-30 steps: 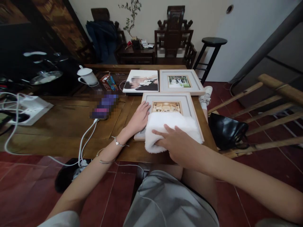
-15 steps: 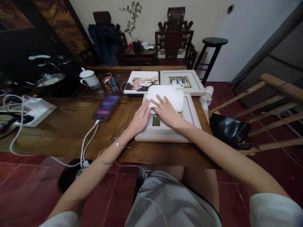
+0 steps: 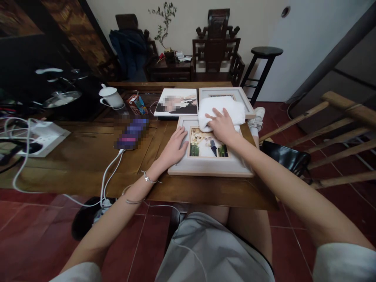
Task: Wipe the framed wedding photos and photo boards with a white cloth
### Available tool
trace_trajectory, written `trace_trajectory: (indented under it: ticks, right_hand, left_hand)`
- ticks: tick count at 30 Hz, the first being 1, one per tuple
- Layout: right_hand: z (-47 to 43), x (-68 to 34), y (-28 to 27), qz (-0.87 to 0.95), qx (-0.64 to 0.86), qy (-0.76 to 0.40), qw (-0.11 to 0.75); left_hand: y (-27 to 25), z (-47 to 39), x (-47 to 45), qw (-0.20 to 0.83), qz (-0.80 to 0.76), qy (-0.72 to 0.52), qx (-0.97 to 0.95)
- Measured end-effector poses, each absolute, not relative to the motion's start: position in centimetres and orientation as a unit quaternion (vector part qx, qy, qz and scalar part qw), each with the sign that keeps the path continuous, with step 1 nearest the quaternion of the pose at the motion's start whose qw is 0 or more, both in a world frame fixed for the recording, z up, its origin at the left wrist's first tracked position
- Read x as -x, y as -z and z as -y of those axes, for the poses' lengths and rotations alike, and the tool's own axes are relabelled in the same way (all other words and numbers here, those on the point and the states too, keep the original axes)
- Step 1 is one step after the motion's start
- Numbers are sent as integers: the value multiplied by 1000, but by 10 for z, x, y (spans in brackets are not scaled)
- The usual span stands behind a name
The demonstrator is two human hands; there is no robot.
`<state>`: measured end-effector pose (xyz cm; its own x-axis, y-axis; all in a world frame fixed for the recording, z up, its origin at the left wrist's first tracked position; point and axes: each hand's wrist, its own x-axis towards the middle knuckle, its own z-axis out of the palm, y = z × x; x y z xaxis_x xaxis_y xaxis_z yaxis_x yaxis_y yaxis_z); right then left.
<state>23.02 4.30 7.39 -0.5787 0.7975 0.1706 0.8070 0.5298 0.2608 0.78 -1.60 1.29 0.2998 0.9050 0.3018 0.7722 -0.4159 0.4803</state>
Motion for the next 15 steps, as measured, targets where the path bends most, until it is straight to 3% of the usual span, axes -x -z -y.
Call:
trace_trajectory:
  ticks: [9,15]
  right_hand:
    - [-36,-289,-93,807,564,165,-58]
    - [2,-290,-95,844,500,164,-103]
  left_hand:
    - [-14,18,-10,110,-528,-264,-800]
    - [-13,18,-10,99,-522,-267,-804]
